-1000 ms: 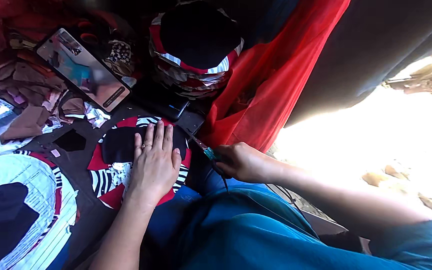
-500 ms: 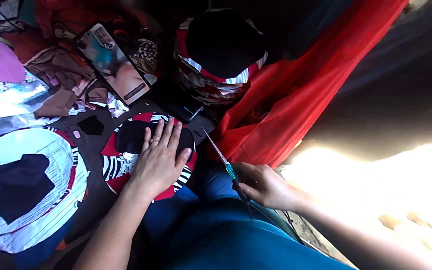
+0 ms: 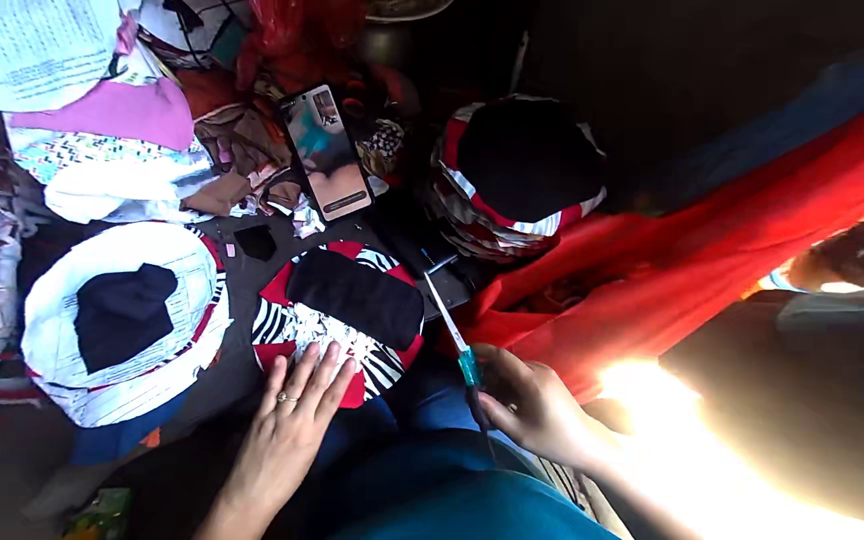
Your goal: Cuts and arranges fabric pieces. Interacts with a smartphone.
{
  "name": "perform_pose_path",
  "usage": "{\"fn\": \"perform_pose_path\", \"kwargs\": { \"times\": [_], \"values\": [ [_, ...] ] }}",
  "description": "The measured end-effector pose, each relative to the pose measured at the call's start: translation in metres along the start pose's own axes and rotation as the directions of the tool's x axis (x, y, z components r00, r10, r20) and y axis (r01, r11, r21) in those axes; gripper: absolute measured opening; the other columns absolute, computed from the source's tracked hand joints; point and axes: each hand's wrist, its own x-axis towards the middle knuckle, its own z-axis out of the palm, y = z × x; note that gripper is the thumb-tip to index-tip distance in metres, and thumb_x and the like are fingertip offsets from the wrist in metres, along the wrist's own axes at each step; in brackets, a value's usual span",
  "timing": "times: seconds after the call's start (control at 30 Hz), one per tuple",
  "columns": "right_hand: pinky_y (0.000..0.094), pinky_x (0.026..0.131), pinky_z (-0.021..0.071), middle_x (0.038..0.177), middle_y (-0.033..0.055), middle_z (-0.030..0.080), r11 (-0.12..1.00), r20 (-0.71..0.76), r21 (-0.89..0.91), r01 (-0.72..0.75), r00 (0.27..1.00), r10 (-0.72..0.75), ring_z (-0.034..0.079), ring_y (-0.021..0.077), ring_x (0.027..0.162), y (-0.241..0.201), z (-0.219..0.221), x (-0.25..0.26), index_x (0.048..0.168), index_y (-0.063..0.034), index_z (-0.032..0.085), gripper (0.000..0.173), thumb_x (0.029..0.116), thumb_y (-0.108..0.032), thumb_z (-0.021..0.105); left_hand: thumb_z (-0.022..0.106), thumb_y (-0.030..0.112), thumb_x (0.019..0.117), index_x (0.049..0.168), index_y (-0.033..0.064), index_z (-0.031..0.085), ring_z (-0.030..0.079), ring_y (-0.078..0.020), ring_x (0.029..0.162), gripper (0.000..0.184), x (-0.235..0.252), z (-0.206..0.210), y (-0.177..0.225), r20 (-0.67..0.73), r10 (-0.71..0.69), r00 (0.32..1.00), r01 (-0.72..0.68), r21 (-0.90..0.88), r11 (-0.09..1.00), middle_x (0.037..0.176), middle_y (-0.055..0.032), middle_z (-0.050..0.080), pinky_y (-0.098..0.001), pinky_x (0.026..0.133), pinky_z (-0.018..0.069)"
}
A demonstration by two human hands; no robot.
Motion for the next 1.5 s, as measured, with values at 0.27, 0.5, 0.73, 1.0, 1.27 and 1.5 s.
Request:
{"fn": "perform_pose_path", "kwargs": {
  "times": [0.27,0.5,0.73,1.0,1.27,1.5],
  "values": [
    [0.0431,0.06,0.0544,0.077,0.0118,0.066,0.958,-0.117,-0.132,-0.254,0.964,0.24,0.064,0.0238,0.063,-0.046,-0.032,0.147,0.135,0.0013,0.05,0.044,0.0979,-0.018,0.062,0.045,0.014,0.1033,0.151,0.0101,0.046,0.042,-0.031,0.146,0.048,0.001,0.005,-0.025,-0.028,0.046,0.999,-0.047,-0.016,0.999,0.155,-0.0136,0.049,-0.0501,0.12,0.0248],
    [0.06,0.092,0.051,0.122,0.0238,0.065,0.817,0.004,-0.414,-0.402,0.896,0.443,0.063,0.0393,0.116,-0.033,-0.037,0.295,0.123,0.0027,0.063,0.029,0.0964,-0.008,0.059,0.049,0.005,0.0975,0.148,0.0078,0.05,0.049,-0.034,0.141,0.051,0.008,0.004,-0.03,-0.057,0.08,0.995,-0.083,-0.052,0.995,0.15,-0.0145,0.054,-0.0516,0.117,0.0328],
    [0.0599,0.105,0.0441,0.143,0.0242,0.055,0.769,0.03,-0.499,-0.399,0.879,0.476,0.052,0.0405,0.134,0.001,-0.007,0.346,0.139,0.0039,0.054,0.04,0.1016,-0.008,0.051,0.049,-0.005,0.0954,0.144,0.012,0.056,0.053,-0.037,0.137,0.052,0.014,0.01,-0.027,-0.017,0.108,0.994,-0.109,-0.147,0.983,0.147,-0.0147,0.057,-0.0561,0.114,0.0378],
    [0.0618,0.104,0.0441,0.142,0.0224,0.057,0.743,0.016,-0.578,-0.339,0.905,0.425,0.053,0.0393,0.133,-0.011,-0.027,0.335,0.136,0.0008,0.059,0.042,0.0958,-0.01,0.057,0.048,-0.003,0.0926,0.146,0.0106,0.056,0.051,-0.0405,0.138,0.056,0.012,0.002,-0.01,0.066,0.042,0.997,-0.031,-0.16,0.987,0.147,-0.0135,0.057,-0.0645,0.112,0.0351],
    [0.0464,0.08,0.0566,0.102,0.0125,0.07,0.968,-0.21,-0.232,-0.097,0.976,0.048,0.07,0.025,0.09,-0.038,-0.028,0.189,0.116,-0.004,0.069,0.024,0.1018,-0.015,0.054,0.048,-0.006,0.0928,0.144,0.0065,0.058,0.051,-0.0456,0.136,0.054,0.017,-0.006,0.039,0.078,-0.253,0.964,0.254,-0.005,0.967,0.146,-0.0185,0.057,-0.0717,0.11,0.0307],
    [0.0556,0.099,0.0511,0.13,0.0277,0.061,0.956,-0.171,-0.107,-0.273,0.952,0.252,0.059,0.0418,0.122,-0.019,0.037,0.201,0.15,0.0066,0.042,0.074,0.0929,-0.03,0.072,0.052,-0.005,0.0951,0.144,-0.0044,0.054,0.048,-0.054,0.136,0.049,0.069,0.002,0.068,0.105,-0.429,0.897,0.417,0.118,0.901,0.145,-0.0308,0.053,-0.0812,0.107,0.0232]
  ]
}}
